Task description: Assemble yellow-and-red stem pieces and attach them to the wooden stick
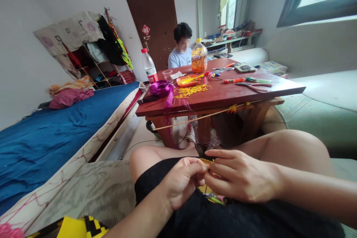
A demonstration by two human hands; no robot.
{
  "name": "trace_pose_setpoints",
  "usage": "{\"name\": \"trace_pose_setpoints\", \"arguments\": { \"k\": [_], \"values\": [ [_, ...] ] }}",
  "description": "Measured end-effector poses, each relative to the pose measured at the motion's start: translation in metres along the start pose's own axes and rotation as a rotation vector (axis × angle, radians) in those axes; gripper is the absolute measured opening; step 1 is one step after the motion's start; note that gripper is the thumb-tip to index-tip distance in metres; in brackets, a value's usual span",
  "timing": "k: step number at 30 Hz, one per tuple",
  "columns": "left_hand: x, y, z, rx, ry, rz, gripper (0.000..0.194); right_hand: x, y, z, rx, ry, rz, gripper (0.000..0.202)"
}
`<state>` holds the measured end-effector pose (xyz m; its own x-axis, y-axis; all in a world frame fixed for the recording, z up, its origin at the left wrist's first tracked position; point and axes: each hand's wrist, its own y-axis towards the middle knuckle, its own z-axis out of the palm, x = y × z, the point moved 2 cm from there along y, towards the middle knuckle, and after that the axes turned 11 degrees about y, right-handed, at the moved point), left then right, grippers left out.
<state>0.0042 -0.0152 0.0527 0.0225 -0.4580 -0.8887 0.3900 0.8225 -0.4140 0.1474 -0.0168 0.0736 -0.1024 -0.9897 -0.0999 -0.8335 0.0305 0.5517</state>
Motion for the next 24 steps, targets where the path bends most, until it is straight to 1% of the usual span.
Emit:
{"name": "trace_pose_setpoints", "arguments": {
  "k": [1, 2, 3, 5, 6, 7, 8, 9, 10, 11, 12, 13, 14, 15, 16, 17, 18, 19, 20, 21, 22, 23, 24],
  "values": [
    [-0.001, -0.002, 0.001, -0.017, 0.034, 0.043, 0.013, -0.001, 0.001, -0.001, -0.025, 0.099, 0.077, 0.023],
    [-0.002, -0.004, 0.003, -0.047, 0.100, 0.115, 0.013, -0.003, 0.002, -0.001, -0.058, 0.218, 0.201, 0.024],
    [-0.003, -0.006, 0.004, -0.096, 0.204, 0.216, 0.013, -0.006, 0.004, 0.000, -0.096, 0.357, 0.363, 0.025],
    [-0.007, -0.014, 0.005, -0.265, 0.528, 0.491, 0.013, -0.012, 0.004, 0.004, -0.170, 0.676, 0.736, 0.023],
    [-0.008, -0.019, 0.006, -0.370, 0.730, 0.661, 0.013, -0.014, 0.005, 0.008, -0.191, 0.854, 0.897, 0.023],
    [-0.009, -0.023, 0.007, -0.469, 0.939, 0.847, 0.013, -0.015, 0.005, 0.013, -0.202, 1.040, 1.015, 0.023],
    [-0.008, -0.028, 0.008, -0.539, 1.138, 1.032, 0.014, -0.016, 0.006, 0.018, -0.209, 1.218, 1.086, 0.025],
    [-0.007, -0.031, 0.009, -0.575, 1.308, 1.201, 0.013, -0.016, 0.007, 0.022, -0.212, 1.370, 1.124, 0.028],
    [-0.006, -0.034, 0.009, -0.581, 1.436, 1.344, 0.013, -0.016, 0.008, 0.025, -0.199, 1.485, 1.145, 0.032],
    [-0.005, -0.035, 0.009, -0.568, 1.526, 1.443, 0.012, -0.016, 0.009, 0.027, -0.184, 1.557, 1.155, 0.035],
    [-0.005, -0.036, 0.009, -0.553, 1.578, 1.489, 0.012, -0.017, 0.009, 0.027, -0.181, 1.583, 1.159, 0.036],
    [-0.007, -0.036, 0.008, -0.542, 1.590, 1.480, 0.011, -0.017, 0.009, 0.026, -0.197, 1.560, 1.159, 0.036],
    [-0.009, -0.035, 0.008, -0.530, 1.563, 1.410, 0.011, -0.017, 0.009, 0.022, -0.219, 1.483, 1.149, 0.033],
    [-0.013, -0.033, 0.007, -0.508, 1.490, 1.285, 0.012, -0.017, 0.009, 0.017, -0.234, 1.355, 1.111, 0.028],
    [-0.017, -0.030, 0.006, -0.459, 1.371, 1.112, 0.013, -0.016, 0.009, 0.011, -0.235, 1.190, 1.018, 0.022],
    [-0.019, -0.027, 0.005, -0.381, 1.210, 0.907, 0.014, -0.015, 0.009, 0.004, -0.221, 1.000, 0.873, 0.016],
    [-0.020, -0.023, 0.004, -0.297, 1.016, 0.697, 0.014, -0.012, 0.010, -0.003, -0.186, 0.801, 0.684, 0.012],
    [-0.020, -0.019, 0.003, -0.216, 0.817, 0.506, 0.012, -0.008, 0.009, -0.008, -0.142, 0.609, 0.477, 0.012],
    [-0.018, -0.016, 0.003, -0.146, 0.630, 0.350, 0.010, -0.004, 0.008, -0.010, -0.098, 0.434, 0.280, 0.014],
    [-0.017, -0.013, 0.002, -0.094, 0.469, 0.232, 0.009, -0.001, 0.006, -0.012, -0.066, 0.281, 0.122, 0.015],
    [-0.015, -0.011, 0.002, -0.059, 0.342, 0.149, 0.008, 0.002, 0.004, -0.011, -0.048, 0.153, 0.015, 0.016],
    [-0.014, -0.008, 0.002, -0.037, 0.245, 0.094, 0.008, 0.003, 0.002, -0.010, -0.037, 0.057, -0.043, 0.017],
    [-0.012, -0.007, 0.001, -0.018, 0.174, 0.057, 0.008, 0.004, 0.001, -0.009, -0.033, 0.001, -0.070, 0.019]
  ]
}}
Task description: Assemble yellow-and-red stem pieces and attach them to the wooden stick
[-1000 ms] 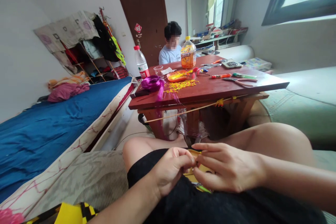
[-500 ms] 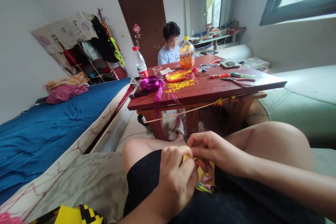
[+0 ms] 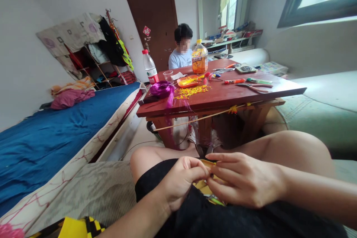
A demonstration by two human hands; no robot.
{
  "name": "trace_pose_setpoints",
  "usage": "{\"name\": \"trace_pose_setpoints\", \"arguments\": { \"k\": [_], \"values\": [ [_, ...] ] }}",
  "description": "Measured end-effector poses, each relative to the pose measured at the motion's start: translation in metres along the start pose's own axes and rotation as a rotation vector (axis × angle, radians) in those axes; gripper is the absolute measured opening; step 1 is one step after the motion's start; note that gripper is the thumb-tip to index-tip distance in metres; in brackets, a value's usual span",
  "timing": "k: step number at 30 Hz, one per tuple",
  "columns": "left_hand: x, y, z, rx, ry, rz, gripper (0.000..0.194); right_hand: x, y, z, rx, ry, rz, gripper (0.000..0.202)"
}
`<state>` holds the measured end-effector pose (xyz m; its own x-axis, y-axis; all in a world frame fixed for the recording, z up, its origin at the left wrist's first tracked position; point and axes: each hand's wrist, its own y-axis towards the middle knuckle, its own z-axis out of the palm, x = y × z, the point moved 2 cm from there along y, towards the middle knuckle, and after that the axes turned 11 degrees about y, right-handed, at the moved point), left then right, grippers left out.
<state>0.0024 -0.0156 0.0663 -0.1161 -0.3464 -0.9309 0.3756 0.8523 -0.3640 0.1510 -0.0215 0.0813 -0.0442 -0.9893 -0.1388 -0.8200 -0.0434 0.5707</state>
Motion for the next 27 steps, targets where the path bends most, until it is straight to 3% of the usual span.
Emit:
{"name": "trace_pose_setpoints", "arguments": {
  "k": [3, 7, 9, 12, 16, 18, 20, 22, 24, 27],
  "values": [
    [0.005, 0.001, 0.001, 0.020, -0.096, -0.025, 0.008, 0.000, 0.001, 0.003, -0.020, 0.034, 0.054, 0.026],
    [0.005, -0.004, 0.004, -0.058, -0.055, 0.085, 0.008, -0.007, 0.007, 0.002, -0.106, 0.267, 0.384, 0.030],
    [0.006, -0.006, 0.006, -0.079, -0.059, 0.100, 0.007, -0.008, 0.008, 0.001, -0.109, 0.331, 0.465, 0.026],
    [0.009, -0.005, 0.008, -0.073, -0.123, 0.035, 0.006, -0.004, 0.007, 0.001, -0.026, 0.313, 0.317, 0.017],
    [0.016, 0.001, 0.007, -0.044, -0.184, -0.049, 0.010, 0.001, 0.001, 0.004, 0.089, 0.050, 0.081, 0.018],
    [0.017, 0.003, 0.006, -0.034, -0.186, -0.063, 0.010, 0.002, -0.001, 0.005, 0.092, 0.005, 0.042, 0.023],
    [0.015, 0.003, 0.006, -0.037, -0.138, -0.027, 0.007, 0.000, -0.001, 0.006, 0.065, 0.111, 0.093, 0.029],
    [0.010, 0.000, 0.007, -0.053, -0.010, 0.078, 0.006, -0.004, -0.001, 0.007, -0.005, 0.304, 0.284, 0.031],
    [0.004, -0.004, 0.009, -0.130, 0.197, 0.263, 0.007, -0.010, -0.002, 0.010, -0.096, 0.563, 0.629, 0.027],
    [-0.001, -0.013, 0.008, -0.394, 0.639, 0.625, 0.013, -0.014, -0.002, 0.020, -0.255, 1.071, 1.115, 0.024]
  ]
}}
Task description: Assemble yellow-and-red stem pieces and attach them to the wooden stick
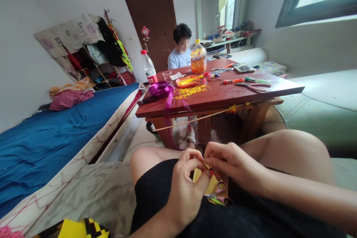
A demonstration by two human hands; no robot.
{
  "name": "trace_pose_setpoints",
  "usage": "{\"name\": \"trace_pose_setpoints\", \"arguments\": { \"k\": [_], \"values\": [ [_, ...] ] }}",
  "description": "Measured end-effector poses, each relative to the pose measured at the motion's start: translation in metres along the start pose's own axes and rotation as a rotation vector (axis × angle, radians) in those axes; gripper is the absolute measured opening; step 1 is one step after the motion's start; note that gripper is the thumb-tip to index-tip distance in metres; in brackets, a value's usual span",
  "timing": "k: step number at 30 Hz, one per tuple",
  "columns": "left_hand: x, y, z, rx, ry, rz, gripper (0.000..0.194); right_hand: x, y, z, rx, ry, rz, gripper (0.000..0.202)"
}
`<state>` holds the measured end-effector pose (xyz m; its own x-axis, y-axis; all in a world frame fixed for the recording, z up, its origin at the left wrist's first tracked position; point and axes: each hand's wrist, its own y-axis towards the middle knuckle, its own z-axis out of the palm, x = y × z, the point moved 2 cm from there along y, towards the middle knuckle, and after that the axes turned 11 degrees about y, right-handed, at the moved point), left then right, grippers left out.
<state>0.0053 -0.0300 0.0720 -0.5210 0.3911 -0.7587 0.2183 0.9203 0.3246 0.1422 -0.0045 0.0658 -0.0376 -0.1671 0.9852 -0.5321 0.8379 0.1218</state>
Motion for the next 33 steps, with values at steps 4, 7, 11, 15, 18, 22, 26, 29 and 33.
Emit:
{"name": "trace_pose_setpoints", "arguments": {
  "k": [4, 7, 11, 15, 18, 22, 26, 29, 33],
  "values": [
    [-0.002, -0.011, -0.004, -0.237, 0.533, 0.619, 0.014, -0.007, 0.009, 0.008, 0.068, 0.416, 0.217, 0.038],
    [-0.001, -0.014, -0.006, -0.244, 0.678, 0.844, 0.011, -0.009, 0.014, 0.009, 0.142, 0.461, 0.290, 0.041],
    [-0.005, -0.003, -0.012, -0.105, 0.541, 0.578, 0.013, 0.003, 0.010, 0.002, 0.084, 0.170, 0.132, 0.030],
    [0.003, 0.008, -0.007, 0.305, -0.173, -0.259, 0.011, 0.024, -0.007, 0.000, 0.212, -0.669, -0.660, 0.015],
    [0.010, 0.008, 0.001, 0.452, -0.605, -0.607, 0.006, 0.025, -0.018, 0.001, 0.294, -1.099, -1.073, 0.019],
    [0.014, 0.008, 0.005, 0.437, -0.727, -0.662, 0.005, 0.022, -0.018, 0.001, 0.290, -1.105, -1.076, 0.021],
    [0.005, 0.005, 0.000, 0.261, -0.366, -0.311, 0.011, 0.017, -0.007, -0.002, 0.128, -0.596, -0.513, 0.025],
    [-0.005, -0.003, -0.007, -0.064, 0.205, 0.207, 0.014, 0.004, 0.002, 0.000, 0.033, -0.013, 0.037, 0.025],
    [-0.009, -0.015, -0.009, -0.255, 0.632, 0.778, 0.013, -0.004, 0.010, 0.008, 0.141, 0.384, 0.308, 0.039]
  ]
}}
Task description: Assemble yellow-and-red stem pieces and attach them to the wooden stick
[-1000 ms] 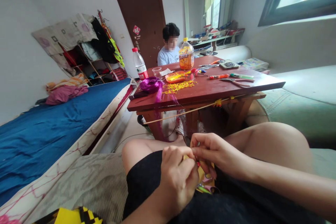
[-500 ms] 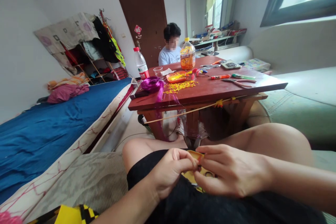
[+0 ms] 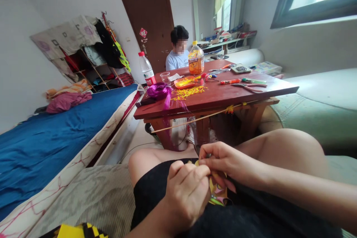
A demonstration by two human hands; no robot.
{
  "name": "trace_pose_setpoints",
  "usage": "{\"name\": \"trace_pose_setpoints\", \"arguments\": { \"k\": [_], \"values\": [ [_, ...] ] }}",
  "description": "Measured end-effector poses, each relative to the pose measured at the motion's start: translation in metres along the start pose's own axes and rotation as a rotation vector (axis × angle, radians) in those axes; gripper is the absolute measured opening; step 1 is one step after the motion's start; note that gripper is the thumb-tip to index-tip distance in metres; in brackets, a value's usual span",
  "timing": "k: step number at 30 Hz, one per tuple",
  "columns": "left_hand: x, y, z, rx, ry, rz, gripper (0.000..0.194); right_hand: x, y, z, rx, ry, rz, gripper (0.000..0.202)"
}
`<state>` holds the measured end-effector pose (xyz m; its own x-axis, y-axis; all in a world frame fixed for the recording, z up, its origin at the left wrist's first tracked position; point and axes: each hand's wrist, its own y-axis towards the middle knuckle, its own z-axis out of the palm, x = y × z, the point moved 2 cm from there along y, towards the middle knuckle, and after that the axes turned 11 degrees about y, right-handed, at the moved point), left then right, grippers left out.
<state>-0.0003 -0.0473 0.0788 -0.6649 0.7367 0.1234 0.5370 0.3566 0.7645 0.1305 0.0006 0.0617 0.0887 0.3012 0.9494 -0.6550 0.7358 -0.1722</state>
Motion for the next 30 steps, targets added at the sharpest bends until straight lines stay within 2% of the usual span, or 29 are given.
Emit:
{"name": "trace_pose_setpoints", "arguments": {
  "k": [1, 2, 3, 5, 7, 9, 10, 12, 15, 17, 18, 20, 22, 24, 27, 29, 30],
  "values": [
    [0.000, 0.000, -0.001, -0.004, 0.012, 0.045, 0.013, 0.001, 0.000, 0.000, 0.011, -0.001, 0.014, 0.039],
    [0.002, 0.002, -0.001, 0.022, -0.013, 0.026, 0.013, 0.003, -0.001, 0.000, -0.002, -0.031, -0.002, 0.038],
    [0.005, 0.005, -0.001, 0.075, -0.084, -0.061, 0.013, 0.006, -0.004, 0.000, -0.034, -0.105, -0.056, 0.034],
    [0.013, 0.010, 0.002, 0.264, -0.397, -0.411, 0.013, 0.015, -0.013, 0.000, -0.074, -0.416, -0.307, 0.021],
    [0.017, 0.011, 0.008, 0.467, -0.823, -0.879, 0.011, 0.024, -0.025, 0.005, -0.003, -0.900, -0.701, 0.008],
    [0.017, 0.009, 0.014, 0.553, -1.176, -1.264, 0.006, 0.024, -0.034, 0.011, 0.123, -1.363, -1.054, 0.012],
    [0.016, 0.009, 0.016, 0.552, -1.296, -1.391, 0.004, 0.023, -0.037, 0.011, 0.154, -1.523, -1.170, 0.015],
    [0.015, 0.007, 0.020, 0.509, -1.448, -1.520, 0.005, 0.021, -0.038, 0.011, 0.136, -1.691, -1.272, 0.017],
    [0.014, 0.005, 0.023, 0.480, -1.517, -1.546, 0.007, 0.019, -0.036, 0.008, 0.139, -1.664, -1.276, 0.019],
    [0.013, 0.005, 0.022, 0.493, -1.418, -1.473, 0.007, 0.018, -0.033, 0.007, 0.155, -1.499, -1.150, 0.024],
    [0.013, 0.005, 0.021, 0.493, -1.316, -1.379, 0.007, 0.018, -0.031, 0.006, 0.120, -1.361, -1.031, 0.026],
    [0.012, 0.007, 0.015, 0.430, -1.003, -1.092, 0.008, 0.015, -0.025, 0.002, -0.006, -0.983, -0.701, 0.024],
    [0.009, 0.007, 0.008, 0.283, -0.601, -0.746, 0.011, 0.008, -0.018, -0.001, -0.099, -0.542, -0.372, 0.021],
    [0.005, 0.004, 0.003, 0.108, -0.244, -0.422, 0.014, 0.000, -0.011, -0.001, -0.069, -0.174, -0.143, 0.022],
    [0.001, -0.003, 0.002, -0.016, 0.010, -0.028, 0.012, -0.007, -0.002, 0.000, 0.020, 0.113, -0.001, 0.028],
    [0.001, -0.004, 0.002, -0.029, 0.043, 0.097, 0.011, -0.009, 0.000, -0.001, 0.036, 0.165, 0.044, 0.029],
    [0.002, -0.003, 0.001, -0.018, 0.032, 0.104, 0.011, -0.008, 0.000, -0.001, 0.030, 0.164, 0.052, 0.029]
  ]
}}
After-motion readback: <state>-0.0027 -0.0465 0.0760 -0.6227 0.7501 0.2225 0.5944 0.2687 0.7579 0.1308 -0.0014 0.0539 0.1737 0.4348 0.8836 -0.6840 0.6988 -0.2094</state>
